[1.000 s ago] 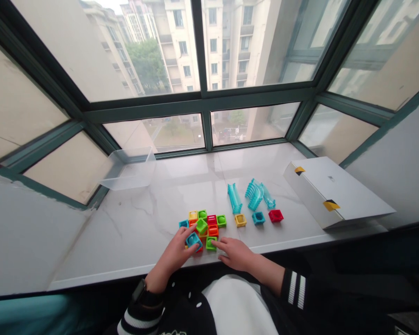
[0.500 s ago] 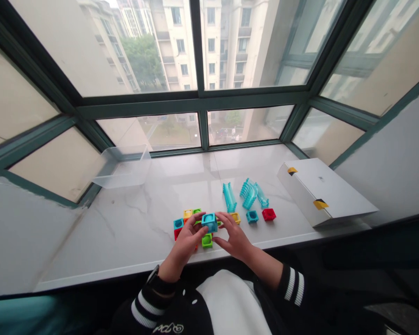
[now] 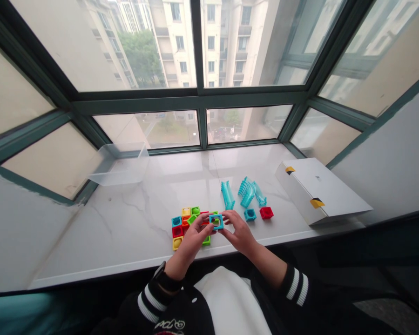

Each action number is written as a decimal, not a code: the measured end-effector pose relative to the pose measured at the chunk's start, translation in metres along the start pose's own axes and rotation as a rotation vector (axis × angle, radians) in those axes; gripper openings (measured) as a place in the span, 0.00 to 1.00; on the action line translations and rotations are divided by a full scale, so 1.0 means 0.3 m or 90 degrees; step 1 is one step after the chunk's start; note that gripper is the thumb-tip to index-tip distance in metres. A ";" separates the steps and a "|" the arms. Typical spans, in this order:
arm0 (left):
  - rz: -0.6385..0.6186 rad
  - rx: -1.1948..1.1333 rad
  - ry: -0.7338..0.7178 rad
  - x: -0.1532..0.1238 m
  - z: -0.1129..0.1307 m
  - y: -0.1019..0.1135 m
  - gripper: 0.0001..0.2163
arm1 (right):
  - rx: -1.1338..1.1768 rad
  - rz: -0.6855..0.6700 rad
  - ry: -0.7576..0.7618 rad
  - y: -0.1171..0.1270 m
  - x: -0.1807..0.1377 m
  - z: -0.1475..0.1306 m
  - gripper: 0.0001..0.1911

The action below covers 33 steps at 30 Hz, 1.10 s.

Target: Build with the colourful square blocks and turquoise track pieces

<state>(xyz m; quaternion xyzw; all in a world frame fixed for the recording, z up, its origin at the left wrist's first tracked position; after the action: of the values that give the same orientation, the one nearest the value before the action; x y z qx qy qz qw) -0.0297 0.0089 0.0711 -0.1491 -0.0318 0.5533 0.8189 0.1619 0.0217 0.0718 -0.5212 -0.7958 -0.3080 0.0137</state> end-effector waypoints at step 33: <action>0.203 0.801 -0.076 -0.031 0.003 0.222 0.20 | -0.258 0.180 -0.273 0.310 -0.252 0.315 0.35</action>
<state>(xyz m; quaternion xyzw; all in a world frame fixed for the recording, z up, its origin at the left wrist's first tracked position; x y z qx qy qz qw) -0.0932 0.0235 0.0543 0.3868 0.2751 0.5883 0.6546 0.3026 0.0323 0.0136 -0.6718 -0.6226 -0.3383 -0.2159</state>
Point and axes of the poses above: each hand's wrist, its own x-axis towards the middle knuckle, its own y-axis out of the back of the hand, z = x × y, the point moved 3 cm from there along x, towards the middle knuckle, and after that the axes turned 11 degrees about -z, right-handed, at the moved point
